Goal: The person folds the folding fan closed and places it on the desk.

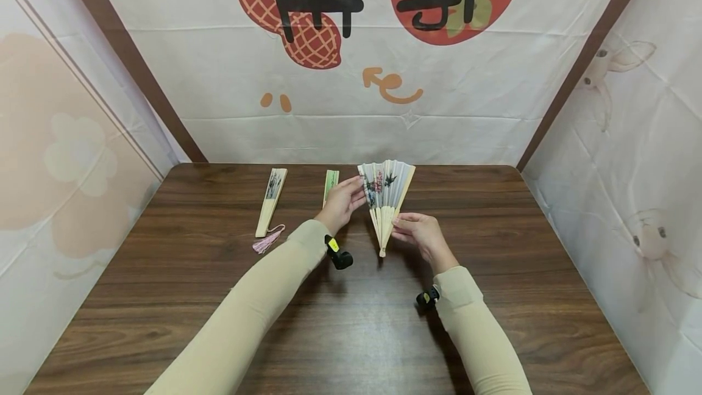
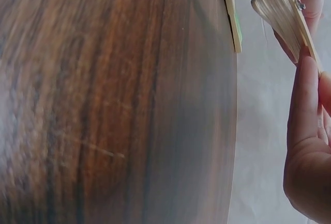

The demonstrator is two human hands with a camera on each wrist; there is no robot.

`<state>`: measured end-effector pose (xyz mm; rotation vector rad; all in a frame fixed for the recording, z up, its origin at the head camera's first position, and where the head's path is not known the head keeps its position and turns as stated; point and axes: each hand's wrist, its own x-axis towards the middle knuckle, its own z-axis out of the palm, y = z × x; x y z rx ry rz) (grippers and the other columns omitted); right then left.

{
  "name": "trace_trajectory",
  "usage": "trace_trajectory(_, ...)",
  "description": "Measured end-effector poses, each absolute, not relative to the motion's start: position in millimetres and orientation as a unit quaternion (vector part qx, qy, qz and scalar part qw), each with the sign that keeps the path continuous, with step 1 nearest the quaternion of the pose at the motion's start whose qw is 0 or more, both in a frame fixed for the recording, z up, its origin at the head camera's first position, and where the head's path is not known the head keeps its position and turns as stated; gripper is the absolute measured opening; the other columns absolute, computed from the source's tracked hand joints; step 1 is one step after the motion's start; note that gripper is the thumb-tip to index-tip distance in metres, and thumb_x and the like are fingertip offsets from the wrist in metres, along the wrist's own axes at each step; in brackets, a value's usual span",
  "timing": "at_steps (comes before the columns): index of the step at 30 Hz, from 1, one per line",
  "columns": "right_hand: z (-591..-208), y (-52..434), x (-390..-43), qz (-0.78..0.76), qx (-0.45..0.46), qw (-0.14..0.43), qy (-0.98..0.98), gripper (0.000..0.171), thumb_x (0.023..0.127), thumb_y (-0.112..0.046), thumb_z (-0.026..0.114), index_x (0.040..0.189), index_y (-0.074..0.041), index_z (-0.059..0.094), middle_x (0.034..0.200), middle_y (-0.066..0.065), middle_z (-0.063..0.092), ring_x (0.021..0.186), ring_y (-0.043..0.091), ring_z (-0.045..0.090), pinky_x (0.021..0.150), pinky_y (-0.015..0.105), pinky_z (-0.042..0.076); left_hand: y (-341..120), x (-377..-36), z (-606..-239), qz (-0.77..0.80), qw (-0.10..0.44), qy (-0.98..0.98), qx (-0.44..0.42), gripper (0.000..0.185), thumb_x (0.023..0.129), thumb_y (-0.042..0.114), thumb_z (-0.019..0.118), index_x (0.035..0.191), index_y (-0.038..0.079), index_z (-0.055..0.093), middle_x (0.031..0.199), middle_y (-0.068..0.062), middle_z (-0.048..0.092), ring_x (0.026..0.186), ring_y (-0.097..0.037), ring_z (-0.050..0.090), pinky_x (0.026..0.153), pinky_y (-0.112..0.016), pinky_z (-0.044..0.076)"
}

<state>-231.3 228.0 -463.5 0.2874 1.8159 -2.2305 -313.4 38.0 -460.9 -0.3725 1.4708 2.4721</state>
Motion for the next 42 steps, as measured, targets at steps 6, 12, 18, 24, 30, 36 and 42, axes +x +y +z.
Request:
trace_trajectory(6,-463.8,227.1,-231.5,-0.762,0.098,0.130,0.627,0.028,0.096,0.005,0.057,0.081,-0.014,0.070,0.076,-0.003,0.073,0.071,0.008,0.071,0.077,0.025,0.063,37.9,-313.0,-461.2,0.843,0.124,0.507,-0.127,0.033,0.096,0.011,0.066,0.129,0.004,0.065,0.092,0.001,0.066,0.080,-0.010,0.063,0.091,-0.031,0.061)
trace_trajectory(12,-464.3,225.6,-231.4,-0.756,0.093,0.134,0.634,0.024,0.096,0.004,0.059,0.083,-0.014,0.069,0.077,-0.005,0.073,0.072,0.008,0.071,0.079,0.027,0.063,39.2,-312.9,-459.9,0.844,0.121,0.507,-0.130,0.032,0.096,0.010,0.066,0.128,0.004,0.066,0.092,0.001,0.066,0.080,-0.011,0.062,0.091,-0.031,0.061)
trace_trajectory(18,-466.1,225.2,-231.5,-0.752,0.094,0.132,0.638,0.023,0.096,0.002,0.060,0.083,-0.015,0.070,0.080,-0.006,0.073,0.077,0.007,0.071,0.085,0.032,0.063,40.3,-311.6,-459.9,0.845,0.117,0.506,-0.128,0.032,0.096,0.010,0.065,0.128,0.003,0.066,0.095,0.002,0.066,0.081,-0.011,0.062,0.089,-0.030,0.061)
trace_trajectory(24,-468.2,225.4,-231.6,-0.757,0.093,0.145,0.630,0.022,0.096,0.002,0.060,0.084,-0.013,0.068,0.080,-0.005,0.073,0.077,0.008,0.072,0.084,0.031,0.063,40.8,-312.7,-463.5,0.842,0.118,0.513,-0.120,0.031,0.097,0.009,0.064,0.128,0.002,0.066,0.096,-0.001,0.067,0.080,-0.011,0.063,0.090,-0.031,0.061)
trace_trajectory(30,-469.4,225.5,-231.2,-0.763,0.092,0.154,0.621,0.024,0.096,0.003,0.059,0.081,-0.013,0.069,0.079,-0.004,0.073,0.076,0.009,0.072,0.081,0.028,0.063,40.6,-312.2,-463.6,0.830,0.125,0.532,-0.110,0.033,0.097,0.012,0.064,0.129,0.002,0.065,0.098,-0.002,0.067,0.083,-0.012,0.062,0.096,-0.035,0.059)
trace_trajectory(36,-467.4,224.6,-230.5,-0.763,0.089,0.162,0.619,0.026,0.097,0.003,0.058,0.081,-0.014,0.069,0.080,-0.004,0.074,0.078,0.010,0.073,0.083,0.030,0.063,41.8,-311.8,-462.0,0.815,0.128,0.555,-0.106,0.036,0.094,0.013,0.069,0.129,0.003,0.065,0.117,-0.013,0.070,0.090,-0.015,0.065,0.096,-0.036,0.059)
trace_trajectory(42,-464.7,223.8,-230.2,-0.761,0.086,0.166,0.621,0.026,0.097,0.003,0.057,0.081,-0.013,0.071,0.081,-0.004,0.075,0.079,0.010,0.073,0.084,0.032,0.063,43.3,-310.7,-459.7,0.809,0.130,0.563,-0.108,0.035,0.095,0.012,0.068,0.129,0.002,0.065,0.123,-0.016,0.067,0.091,-0.015,0.064,0.097,-0.036,0.058)
